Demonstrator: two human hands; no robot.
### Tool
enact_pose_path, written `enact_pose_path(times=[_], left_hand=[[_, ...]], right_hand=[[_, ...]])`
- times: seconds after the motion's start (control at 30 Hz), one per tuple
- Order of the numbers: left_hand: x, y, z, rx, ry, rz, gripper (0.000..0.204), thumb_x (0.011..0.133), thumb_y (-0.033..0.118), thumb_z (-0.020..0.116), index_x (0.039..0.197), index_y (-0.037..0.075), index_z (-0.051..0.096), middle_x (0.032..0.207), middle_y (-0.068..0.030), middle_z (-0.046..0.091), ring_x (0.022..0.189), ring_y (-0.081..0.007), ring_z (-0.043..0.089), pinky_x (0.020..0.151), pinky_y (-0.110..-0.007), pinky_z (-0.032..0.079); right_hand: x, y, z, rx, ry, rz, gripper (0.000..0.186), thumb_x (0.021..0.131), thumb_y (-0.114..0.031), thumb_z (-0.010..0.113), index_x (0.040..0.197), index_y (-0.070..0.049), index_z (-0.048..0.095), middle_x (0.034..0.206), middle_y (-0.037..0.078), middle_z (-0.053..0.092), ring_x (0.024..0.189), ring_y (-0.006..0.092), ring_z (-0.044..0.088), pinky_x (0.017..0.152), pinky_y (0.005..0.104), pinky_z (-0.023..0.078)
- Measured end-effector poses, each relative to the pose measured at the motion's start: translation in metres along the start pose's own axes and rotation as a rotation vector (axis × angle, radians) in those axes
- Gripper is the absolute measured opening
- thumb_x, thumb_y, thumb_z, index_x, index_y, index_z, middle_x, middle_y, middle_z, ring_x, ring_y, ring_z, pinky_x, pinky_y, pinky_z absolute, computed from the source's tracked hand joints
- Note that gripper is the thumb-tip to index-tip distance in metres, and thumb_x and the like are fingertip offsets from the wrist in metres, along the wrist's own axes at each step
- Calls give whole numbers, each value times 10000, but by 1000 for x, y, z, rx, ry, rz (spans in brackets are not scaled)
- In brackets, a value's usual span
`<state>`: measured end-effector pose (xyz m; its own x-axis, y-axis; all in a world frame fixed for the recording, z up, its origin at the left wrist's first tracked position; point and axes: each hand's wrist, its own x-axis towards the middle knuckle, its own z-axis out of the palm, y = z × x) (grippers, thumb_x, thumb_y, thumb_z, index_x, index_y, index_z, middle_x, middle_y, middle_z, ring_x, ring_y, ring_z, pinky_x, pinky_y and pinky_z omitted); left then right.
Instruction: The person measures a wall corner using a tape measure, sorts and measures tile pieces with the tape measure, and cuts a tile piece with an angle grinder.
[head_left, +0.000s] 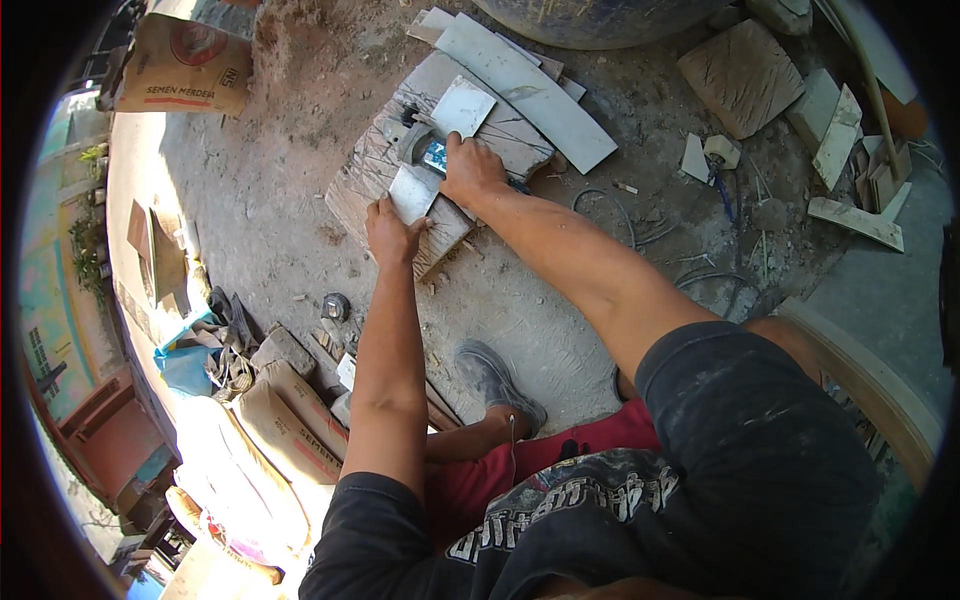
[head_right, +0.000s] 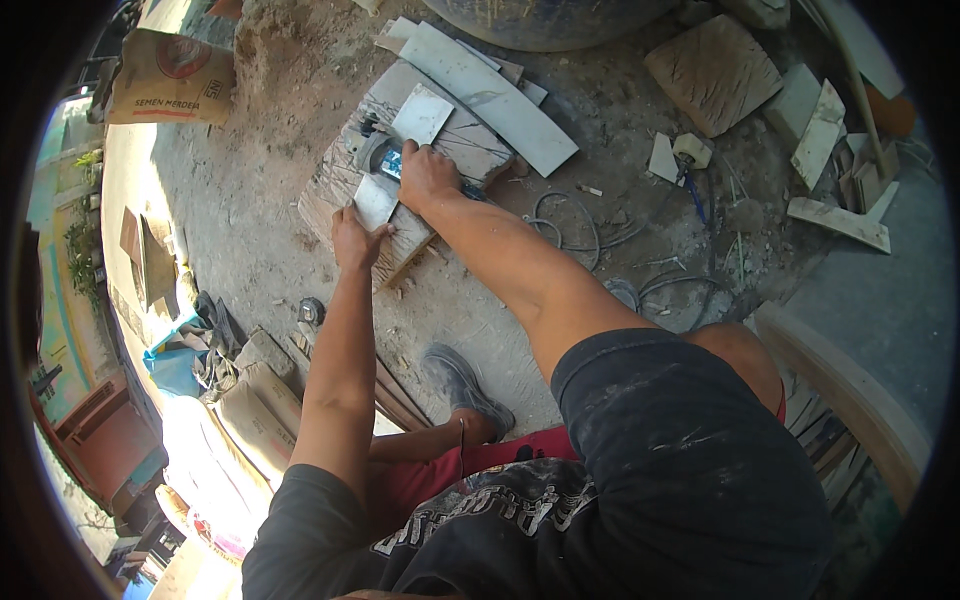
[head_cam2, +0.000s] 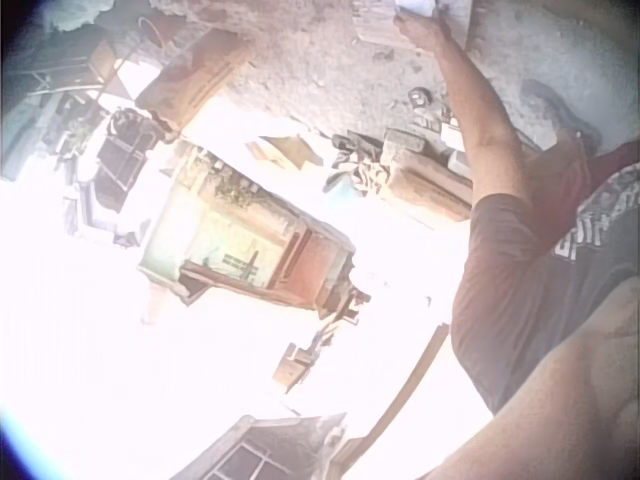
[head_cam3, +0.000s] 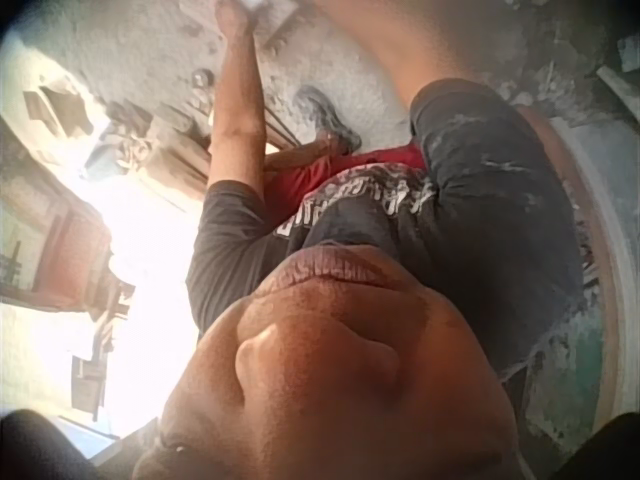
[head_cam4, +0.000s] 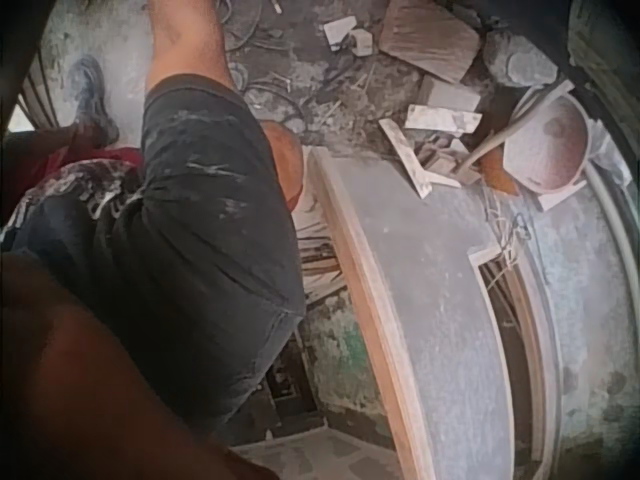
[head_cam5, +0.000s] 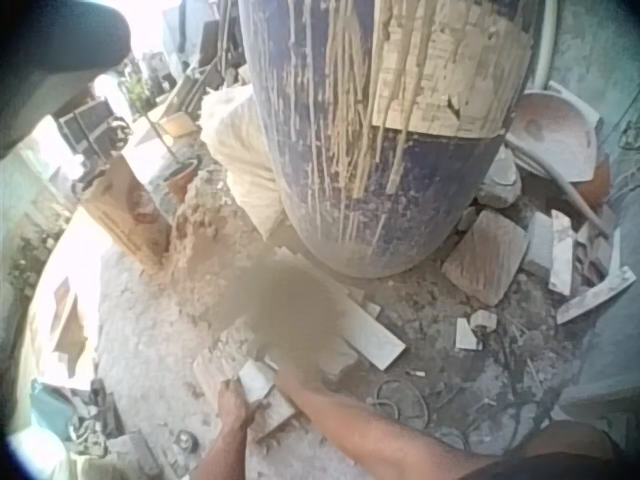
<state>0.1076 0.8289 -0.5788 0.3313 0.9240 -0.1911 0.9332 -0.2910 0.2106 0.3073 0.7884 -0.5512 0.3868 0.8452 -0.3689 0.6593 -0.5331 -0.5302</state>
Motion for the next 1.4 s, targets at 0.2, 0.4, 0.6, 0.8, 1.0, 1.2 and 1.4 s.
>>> enact_pose_path(times=[0.2, 0.4, 0.6, 0.8, 1.0, 1.2, 1.4], left_hand=[[-1, 3, -1, 14, -11, -29, 976, 601, 390, 975, 1386, -2, 548, 1371, -194, 579, 1245, -404, 575, 1026, -452, 508], [0, 4, -2, 15, -32, -44, 959, 615, 378, 971, 1387, -1, 545, 1396, -189, 567, 1264, -402, 563, 1038, -456, 502], [0, 4, -2, 13, -36, -42, 972, 608, 388, 970, 1389, -2, 541, 1402, -185, 566, 1273, -399, 557, 1048, -454, 498], [0, 5, -3, 13, -31, -41, 971, 609, 385, 970, 1393, 6, 539, 1397, -178, 566, 1267, -394, 561, 1045, -454, 501], [-1, 7, -4, 16, -24, -43, 982, 603, 385, 973, 1398, 9, 536, 1380, -175, 572, 1253, -393, 571, 1038, -450, 508], [0, 7, -5, 12, -49, -56, 989, 606, 384, 973, 1405, 5, 532, 1398, -180, 566, 1271, -393, 563, 1045, -450, 504], [0, 8, -6, 8, -53, -56, 1004, 604, 377, 974, 1420, 3, 524, 1410, -184, 562, 1278, -395, 559, 1055, -451, 499]], right_hand=[[0, 0, -2, -13, -41, 8, 565, 844, -220, 771, 1298, -35, 490, 1257, 226, 642, 1186, 368, 671, 993, 446, 559], [1, 2, 3, -1, -9, -5, 638, 802, -259, 821, 1293, -20, 489, 1211, 237, 644, 1153, 396, 664, 972, 469, 566], [3, 3, 6, -12, -5, -7, 626, 810, -257, 812, 1291, -19, 490, 1197, 236, 652, 1146, 395, 670, 966, 470, 571], [3, 2, 5, -22, -11, -2, 620, 814, -259, 809, 1287, -11, 494, 1203, 237, 658, 1144, 394, 674, 961, 467, 576], [4, 1, 5, -22, -7, 2, 624, 815, -255, 807, 1292, -7, 492, 1205, 239, 659, 1147, 392, 674, 963, 464, 577], [2, 1, 4, -31, -12, -4, 628, 816, -256, 808, 1295, -3, 489, 1210, 242, 657, 1149, 393, 673, 964, 461, 577], [3, 1, 5, -35, -8, -6, 628, 818, -261, 810, 1290, 0, 489, 1208, 243, 658, 1148, 393, 674, 964, 460, 577]])
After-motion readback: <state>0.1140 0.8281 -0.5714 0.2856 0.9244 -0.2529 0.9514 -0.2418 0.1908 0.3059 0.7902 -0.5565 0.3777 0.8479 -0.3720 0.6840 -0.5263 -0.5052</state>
